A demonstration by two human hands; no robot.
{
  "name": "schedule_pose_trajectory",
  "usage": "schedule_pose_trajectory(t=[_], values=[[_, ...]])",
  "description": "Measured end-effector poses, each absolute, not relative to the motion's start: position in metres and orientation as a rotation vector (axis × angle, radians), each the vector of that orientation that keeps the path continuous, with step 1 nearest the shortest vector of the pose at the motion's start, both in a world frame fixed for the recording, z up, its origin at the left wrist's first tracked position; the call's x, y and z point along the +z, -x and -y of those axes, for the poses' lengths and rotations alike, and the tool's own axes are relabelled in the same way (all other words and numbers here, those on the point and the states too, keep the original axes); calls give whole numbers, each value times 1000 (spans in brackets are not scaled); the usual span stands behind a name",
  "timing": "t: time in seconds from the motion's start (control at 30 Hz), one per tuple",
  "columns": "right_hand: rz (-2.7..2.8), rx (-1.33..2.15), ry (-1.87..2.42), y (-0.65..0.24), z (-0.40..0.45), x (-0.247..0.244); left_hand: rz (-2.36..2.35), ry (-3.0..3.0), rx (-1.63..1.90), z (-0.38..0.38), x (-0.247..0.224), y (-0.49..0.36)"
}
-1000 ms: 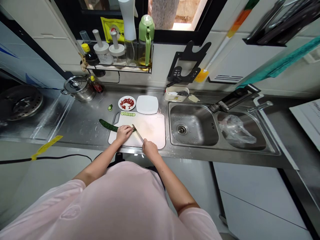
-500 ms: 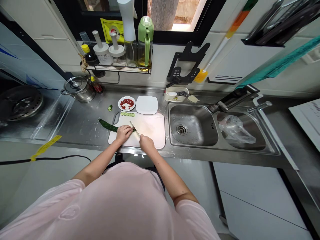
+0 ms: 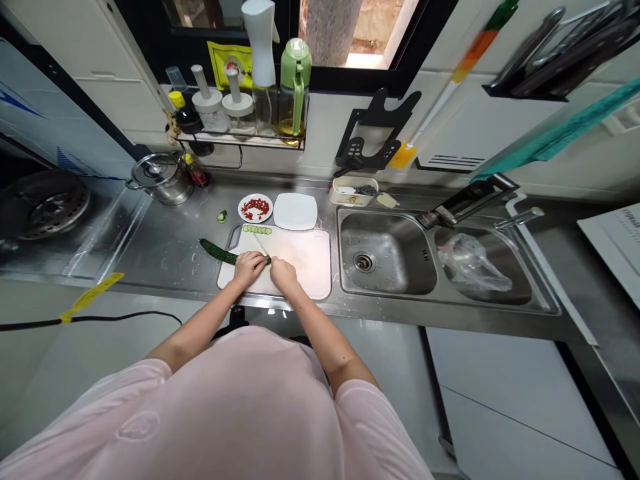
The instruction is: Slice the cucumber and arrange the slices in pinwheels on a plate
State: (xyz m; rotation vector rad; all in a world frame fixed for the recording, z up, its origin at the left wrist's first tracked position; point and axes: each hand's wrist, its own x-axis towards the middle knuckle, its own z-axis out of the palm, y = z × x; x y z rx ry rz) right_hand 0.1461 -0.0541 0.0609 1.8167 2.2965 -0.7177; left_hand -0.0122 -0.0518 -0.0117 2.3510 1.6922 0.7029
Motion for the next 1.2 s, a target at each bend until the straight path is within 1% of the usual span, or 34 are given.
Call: schedule_pose_trajectory(t=[0.2,0.4,0.7,0.93,1.2], values=[[-2256,-673,-1823,-159,71,59,-1701,-2349,665,52,-10,12],[-2228,-686,-1774,-178,91,56,-1694,-2351,722,51,-13,12],[-2291,-670,-1791,-158,66,45,-1688,-2358,761,52,-12,11],[-2286,-726,-1784,-146,52,49,-1692,-2354,758,51,-14,11],[-2208,-718,-1793,-165,77,54,-1690,-2338,756,51,-15,11]])
